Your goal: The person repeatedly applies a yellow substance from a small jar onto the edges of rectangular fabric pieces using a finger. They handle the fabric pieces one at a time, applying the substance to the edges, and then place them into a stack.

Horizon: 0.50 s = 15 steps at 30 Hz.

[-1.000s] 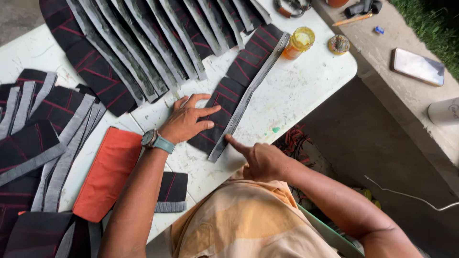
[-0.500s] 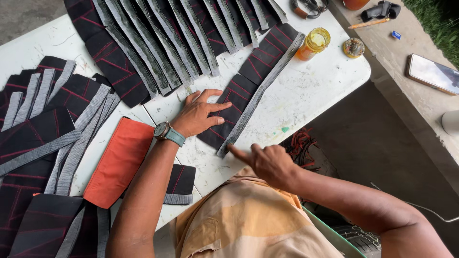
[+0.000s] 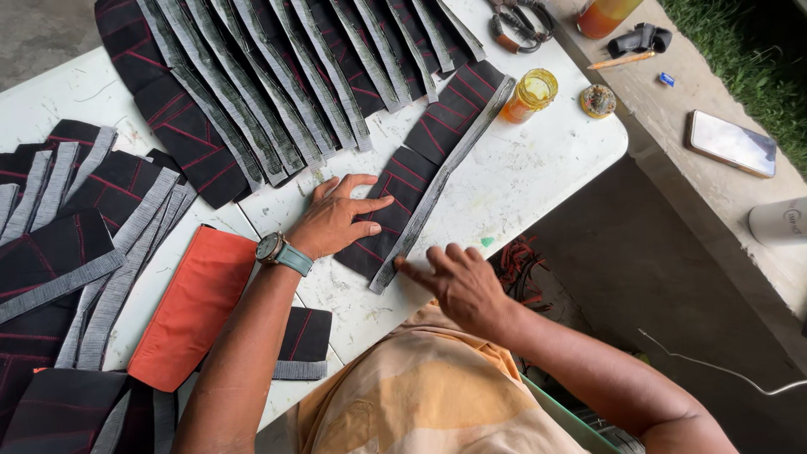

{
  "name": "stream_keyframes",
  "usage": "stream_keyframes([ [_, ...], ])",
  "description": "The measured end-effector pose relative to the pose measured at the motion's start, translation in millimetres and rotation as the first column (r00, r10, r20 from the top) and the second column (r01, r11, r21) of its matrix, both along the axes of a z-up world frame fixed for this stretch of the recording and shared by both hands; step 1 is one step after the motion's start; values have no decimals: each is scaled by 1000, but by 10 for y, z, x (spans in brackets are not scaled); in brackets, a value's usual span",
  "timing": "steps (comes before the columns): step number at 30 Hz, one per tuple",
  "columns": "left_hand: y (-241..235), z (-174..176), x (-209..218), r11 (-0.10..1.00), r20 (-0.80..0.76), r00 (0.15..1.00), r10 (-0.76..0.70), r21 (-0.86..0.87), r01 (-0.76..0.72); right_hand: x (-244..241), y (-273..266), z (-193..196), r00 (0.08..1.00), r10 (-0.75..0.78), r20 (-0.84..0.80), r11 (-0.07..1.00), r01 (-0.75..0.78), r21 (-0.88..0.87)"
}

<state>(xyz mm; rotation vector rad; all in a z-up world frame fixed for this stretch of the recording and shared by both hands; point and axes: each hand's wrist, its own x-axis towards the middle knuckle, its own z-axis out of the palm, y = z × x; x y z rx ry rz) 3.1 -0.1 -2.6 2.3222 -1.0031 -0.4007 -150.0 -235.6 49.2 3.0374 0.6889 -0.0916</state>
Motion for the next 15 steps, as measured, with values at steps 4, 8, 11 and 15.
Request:
stream_keyframes([
  [4, -4, -13, -44, 1000, -12, 1000, -9, 3, 9, -130, 82, -50, 997, 31, 76, 978, -14, -209],
  [8, -9, 30, -46, 1000, 11, 1000, -8, -17, 8, -108, 77, -27, 988, 151, 19, 986, -152, 64],
  [11, -3, 37, -53, 999, -13, 1000, 24, 29, -23, -43, 4, -65, 999, -32, -13, 978, 34, 204],
  [15, -11, 61, -20, 999, 17, 1000, -23, -43, 23, 129, -263, -171, 977, -211, 2, 956, 206, 210],
])
